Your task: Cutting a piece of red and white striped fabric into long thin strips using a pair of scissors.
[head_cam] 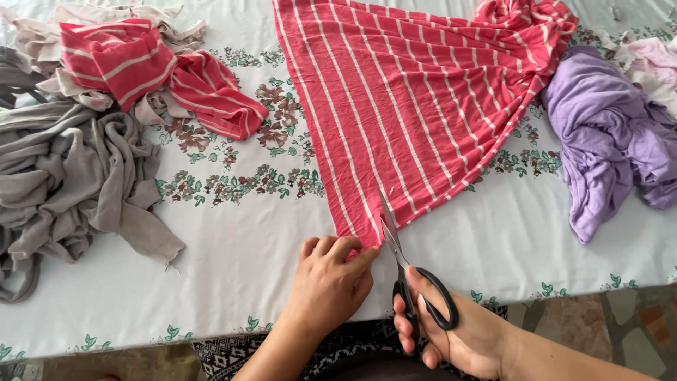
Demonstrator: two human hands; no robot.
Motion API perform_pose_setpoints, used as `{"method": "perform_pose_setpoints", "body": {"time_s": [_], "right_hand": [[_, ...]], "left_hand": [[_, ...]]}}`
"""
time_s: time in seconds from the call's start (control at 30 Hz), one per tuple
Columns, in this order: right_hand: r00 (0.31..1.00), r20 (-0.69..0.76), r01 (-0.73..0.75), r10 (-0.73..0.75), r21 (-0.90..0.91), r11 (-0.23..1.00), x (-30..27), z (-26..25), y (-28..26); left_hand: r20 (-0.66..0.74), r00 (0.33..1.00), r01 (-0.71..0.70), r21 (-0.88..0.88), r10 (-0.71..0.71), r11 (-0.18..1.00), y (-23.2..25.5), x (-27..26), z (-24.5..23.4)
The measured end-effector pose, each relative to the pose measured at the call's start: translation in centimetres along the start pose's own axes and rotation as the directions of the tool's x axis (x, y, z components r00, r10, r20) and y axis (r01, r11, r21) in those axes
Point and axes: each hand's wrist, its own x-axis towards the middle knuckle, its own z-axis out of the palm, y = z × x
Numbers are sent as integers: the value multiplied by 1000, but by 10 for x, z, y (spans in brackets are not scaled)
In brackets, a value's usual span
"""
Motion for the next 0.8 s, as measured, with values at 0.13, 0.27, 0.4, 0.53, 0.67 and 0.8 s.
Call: {"method": "perform_pose_setpoints", "body": {"time_s": [0.13,0.27,0.4,0.53,0.67,0.8], "right_hand": [[996,-32,80,-82,-62,995,10,2,-5],[988,-82,128,-132,-59,990,22,-8,0],[992,-62,103,-106,-47,994,12,-12,-9],[1000,30,1,0,-45,999,4,-18,-23],[997,64,-32,38,-87,996,0,-19,-34],[998,60,-17,21,-69,997,8,-9,-41]], "left_hand": [[29,1000,-13,-6,13,1000,-2,-1,0],[5,1000,-30,-15,30,999,0,0,0],[-45,996,-75,87,79,993,4,3,5],[55,997,-53,128,46,990,2,9,7],[130,991,-56,153,36,987,1,17,13],[70,992,-112,134,103,985,3,19,15]]}}
